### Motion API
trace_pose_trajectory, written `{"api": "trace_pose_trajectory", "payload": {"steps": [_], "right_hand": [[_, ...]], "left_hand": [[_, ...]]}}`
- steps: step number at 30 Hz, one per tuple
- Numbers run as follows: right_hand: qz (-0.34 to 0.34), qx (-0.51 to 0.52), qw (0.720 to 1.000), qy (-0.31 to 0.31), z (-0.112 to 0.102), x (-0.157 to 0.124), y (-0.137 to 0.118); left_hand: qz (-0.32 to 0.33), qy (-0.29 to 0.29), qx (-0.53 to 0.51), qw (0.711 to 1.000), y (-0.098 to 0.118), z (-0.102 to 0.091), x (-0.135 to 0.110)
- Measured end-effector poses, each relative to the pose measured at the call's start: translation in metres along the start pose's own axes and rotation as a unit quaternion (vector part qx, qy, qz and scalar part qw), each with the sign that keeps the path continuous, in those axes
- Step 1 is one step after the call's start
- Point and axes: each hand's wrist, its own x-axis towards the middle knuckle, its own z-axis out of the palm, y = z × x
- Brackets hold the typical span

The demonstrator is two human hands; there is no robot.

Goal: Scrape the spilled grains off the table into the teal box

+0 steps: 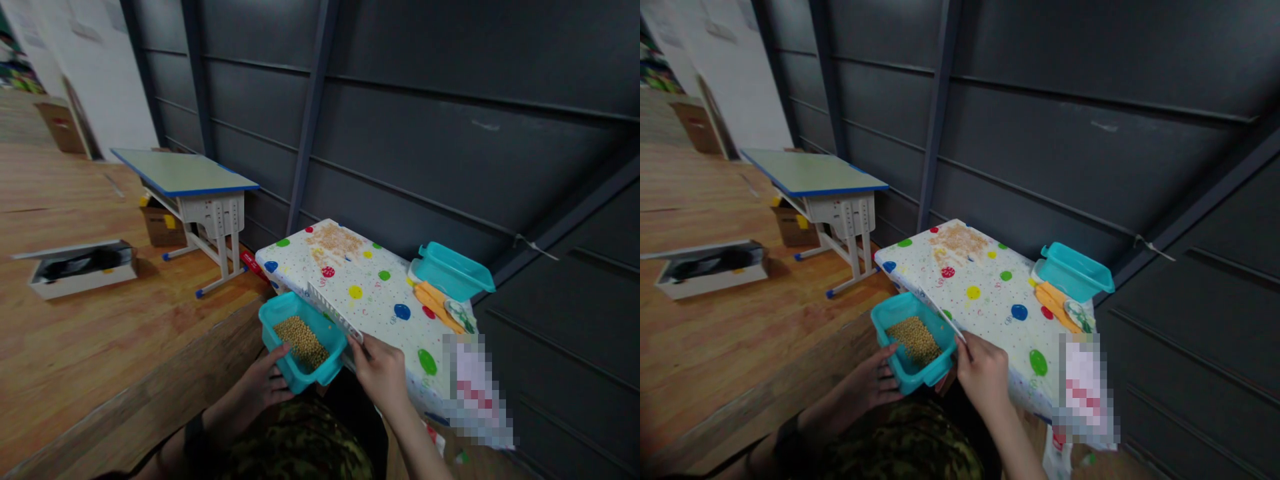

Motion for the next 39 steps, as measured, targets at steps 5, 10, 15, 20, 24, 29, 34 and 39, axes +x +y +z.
{"api": "trace_pose_trajectory", "payload": {"steps": [5,10,15,20,24,29,34,39], "right_hand": [[0.016,0.030,0.999,-0.005,0.001,0.001,-0.013],[0.169,0.064,0.984,-0.003,0.003,0.031,0.015],[0.268,0.106,0.958,-0.003,0.019,0.082,0.070],[0.245,0.079,0.965,-0.049,0.046,0.121,0.103],[0.211,0.018,0.974,-0.086,0.069,0.144,0.103],[0.161,-0.058,0.977,-0.128,0.090,0.160,0.094],[0.143,-0.068,0.977,-0.145,0.095,0.155,0.089],[0.129,-0.003,0.983,-0.134,0.091,0.145,0.090]], "left_hand": [[0.015,-0.024,-0.002,1.000,-0.001,0.002,-0.003],[0.012,-0.026,0.001,1.000,-0.005,-0.007,0.005],[0.006,-0.016,0.021,1.000,-0.003,-0.019,0.012],[0.016,-0.012,0.004,1.000,-0.001,-0.028,0.016],[0.017,-0.031,0.000,0.999,0.003,-0.027,0.009],[0.011,-0.006,0.002,1.000,0.008,-0.020,0.001],[0.022,-0.016,0.005,1.000,0.010,-0.021,0.001],[0.021,-0.030,-0.008,0.999,0.007,-0.024,0.003]]}}
